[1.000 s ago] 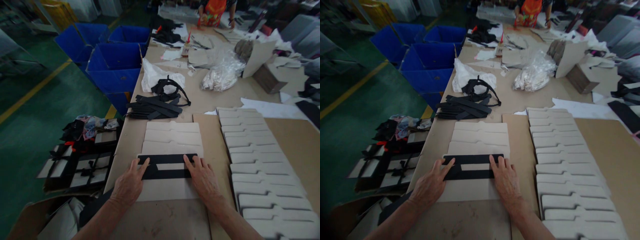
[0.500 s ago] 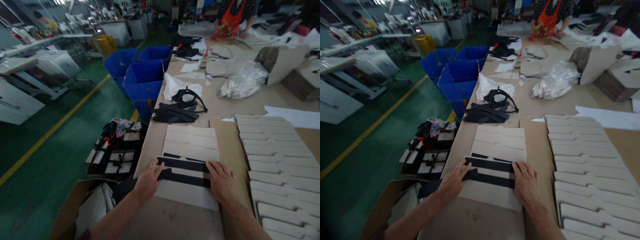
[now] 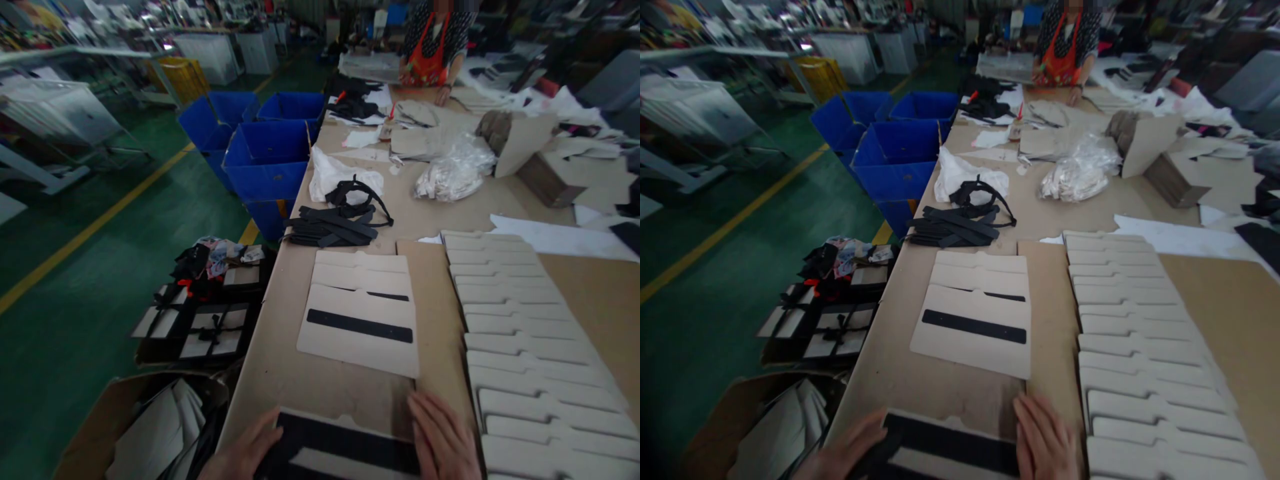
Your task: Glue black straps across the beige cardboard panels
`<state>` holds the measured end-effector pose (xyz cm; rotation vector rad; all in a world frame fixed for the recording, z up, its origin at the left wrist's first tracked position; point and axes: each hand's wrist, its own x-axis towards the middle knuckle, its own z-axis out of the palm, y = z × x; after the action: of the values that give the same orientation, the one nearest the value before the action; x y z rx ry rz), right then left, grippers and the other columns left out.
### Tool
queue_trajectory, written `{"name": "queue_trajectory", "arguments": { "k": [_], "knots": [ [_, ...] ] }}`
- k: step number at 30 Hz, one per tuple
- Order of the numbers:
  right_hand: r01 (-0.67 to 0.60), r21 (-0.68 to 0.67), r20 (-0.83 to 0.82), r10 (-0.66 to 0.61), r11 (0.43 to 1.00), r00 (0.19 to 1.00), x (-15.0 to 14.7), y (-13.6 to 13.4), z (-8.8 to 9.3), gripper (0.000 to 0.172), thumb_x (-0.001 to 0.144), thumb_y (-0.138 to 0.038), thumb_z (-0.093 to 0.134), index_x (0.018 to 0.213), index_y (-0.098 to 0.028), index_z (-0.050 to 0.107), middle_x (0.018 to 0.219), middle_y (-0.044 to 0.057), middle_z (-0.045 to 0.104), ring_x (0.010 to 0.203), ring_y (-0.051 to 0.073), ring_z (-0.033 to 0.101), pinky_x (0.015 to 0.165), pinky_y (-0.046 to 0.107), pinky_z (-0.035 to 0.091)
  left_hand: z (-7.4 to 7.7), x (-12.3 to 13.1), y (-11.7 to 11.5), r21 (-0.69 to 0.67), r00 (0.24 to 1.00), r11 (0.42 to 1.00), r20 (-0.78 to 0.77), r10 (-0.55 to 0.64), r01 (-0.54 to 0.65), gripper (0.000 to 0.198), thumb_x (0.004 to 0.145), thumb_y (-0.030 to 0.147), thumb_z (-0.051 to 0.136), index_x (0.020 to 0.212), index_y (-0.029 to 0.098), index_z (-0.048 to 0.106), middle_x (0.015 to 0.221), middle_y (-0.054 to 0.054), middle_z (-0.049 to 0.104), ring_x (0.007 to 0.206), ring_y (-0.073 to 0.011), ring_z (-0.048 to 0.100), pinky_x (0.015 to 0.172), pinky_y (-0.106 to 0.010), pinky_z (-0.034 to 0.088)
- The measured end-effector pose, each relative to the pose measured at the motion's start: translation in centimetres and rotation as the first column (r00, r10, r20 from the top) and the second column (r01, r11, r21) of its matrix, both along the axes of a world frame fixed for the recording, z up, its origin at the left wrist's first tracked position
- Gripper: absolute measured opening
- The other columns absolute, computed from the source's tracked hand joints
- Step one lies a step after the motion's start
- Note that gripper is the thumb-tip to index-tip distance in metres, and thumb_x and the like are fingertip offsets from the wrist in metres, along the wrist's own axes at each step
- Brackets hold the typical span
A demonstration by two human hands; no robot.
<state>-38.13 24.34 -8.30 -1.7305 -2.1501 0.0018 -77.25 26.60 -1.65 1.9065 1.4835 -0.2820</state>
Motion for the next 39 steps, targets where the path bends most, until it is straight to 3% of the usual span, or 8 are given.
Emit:
{"name": "queue_trajectory", "arguments": {
  "k": [6, 9, 23, 28, 31, 34, 37, 39],
  "knots": [
    [0.227, -0.081, 0.000, -0.227, 0.971, 0.974, -1.7, 8.8, 0.7, 0.047, 0.100, -0.034, 0.035, 0.137, -0.011, 0.051, 0.142, 0.020, 0.053, 0.137, 0.032, 0.040, 0.105, 0.055, 0.040, 1.2, 5.9, 10.9, 0.195, 0.993, 0.975, -0.035, 0.116, -0.107, 0.065, 0.081, 0.004, 0.046, 0.142, 0.025, 0.048, 0.162, -0.010, 0.027, 0.120, -0.0228, 0.063, 0.098, -0.033, 0.053],
    [0.308, -0.134, 0.071, -0.301, 0.942, 0.951, -2.9, 9.3, -0.3, 0.050, 0.100, -0.040, 0.036, 0.136, -0.011, 0.054, 0.147, 0.022, 0.046, 0.140, 0.036, 0.036, 0.104, 0.056, 0.040, 0.3, 8.1, 12.6, 0.192, 0.990, 0.978, -0.096, 0.102, -0.083, 0.066, 0.082, 0.005, 0.044, 0.146, 0.022, 0.042, 0.164, -0.016, 0.018, 0.112, -0.0267, 0.067, 0.088, -0.036, 0.057],
    [0.259, -0.148, 0.128, -0.242, 0.954, 0.962, -5.0, -1.6, -0.8, 0.055, 0.100, -0.044, 0.034, 0.137, -0.008, 0.053, 0.154, 0.025, 0.036, 0.144, 0.039, 0.031, 0.110, 0.060, 0.033, -0.9, 6.8, 0.9, 0.096, 0.942, 0.995, -0.335, 0.007, 0.027, 0.085, 0.078, -0.001, 0.041, 0.156, 0.025, 0.020, 0.165, -0.018, 0.006, 0.084, -0.0198, 0.074, 0.061, -0.028, 0.059],
    [0.293, -0.139, 0.041, -0.290, 0.946, 0.956, -4.7, -3.1, 0.0, 0.058, 0.099, -0.049, 0.033, 0.140, -0.011, 0.049, 0.153, 0.025, 0.037, 0.144, 0.041, 0.028, 0.107, 0.063, 0.036, -0.1, 5.1, -0.9, 0.065, 0.968, 0.988, -0.204, 0.147, -0.137, 0.079, 0.080, 0.001, 0.042, 0.154, 0.019, 0.023, 0.165, -0.017, 0.007, 0.106, -0.0227, 0.069, 0.079, -0.033, 0.059],
    [0.277, -0.227, -0.181, -0.320, 0.934, 0.930, -5.5, -2.3, 2.5, 0.053, 0.099, -0.047, 0.038, 0.138, -0.014, 0.049, 0.148, 0.022, 0.045, 0.141, 0.037, 0.036, 0.108, 0.060, 0.037, 2.0, 4.5, 0.3, 0.107, 0.952, 0.947, 0.006, 0.305, -0.303, 0.054, 0.090, 0.016, 0.041, 0.144, 0.017, 0.042, 0.156, -0.015, 0.039, 0.125, -0.0255, 0.058, 0.101, -0.040, 0.050],
    [0.104, -0.424, -0.500, -0.329, 0.900, 0.801, -8.0, -0.1, 5.8, 0.042, 0.100, -0.042, 0.039, 0.134, -0.021, 0.055, 0.137, 0.012, 0.058, 0.127, 0.025, 0.054, 0.105, 0.044, 0.047, 4.4, 5.6, 2.8, -0.206, 0.871, 0.896, 0.229, 0.435, -0.393, 0.036, 0.096, 0.040, 0.040, 0.107, 0.020, 0.068, 0.104, -0.007, 0.074, 0.096, -0.0215, 0.069, 0.086, -0.033, 0.054],
    [-0.056, -0.527, -0.690, -0.388, 0.848, 0.611, -11.2, 2.6, 8.4, 0.040, 0.099, -0.042, 0.042, 0.129, -0.023, 0.059, 0.131, 0.009, 0.063, 0.117, 0.020, 0.061, 0.094, 0.031, 0.053, 5.7, 7.7, 4.9, -0.622, 0.694, 0.689, 0.306, 0.652, -0.372, 0.040, 0.088, 0.051, 0.049, 0.095, 0.016, 0.066, 0.084, -0.006, 0.074, 0.046, -0.0101, 0.053, 0.044, -0.022, 0.041],
    [-0.115, -0.562, -0.730, -0.425, 0.819, 0.535, -12.9, 3.9, 9.3, 0.043, 0.098, -0.044, 0.044, 0.132, -0.020, 0.058, 0.128, 0.010, 0.065, 0.108, 0.019, 0.065, 0.088, 0.029, 0.056, 5.9, 8.8, 5.5, -0.726, 0.599, 0.622, 0.368, 0.712, -0.294, 0.045, 0.083, 0.056, 0.055, 0.095, 0.013, 0.064, 0.076, -0.005, 0.072, 0.037, -0.0065, 0.043, 0.037, -0.019, 0.033]
  ]
}}
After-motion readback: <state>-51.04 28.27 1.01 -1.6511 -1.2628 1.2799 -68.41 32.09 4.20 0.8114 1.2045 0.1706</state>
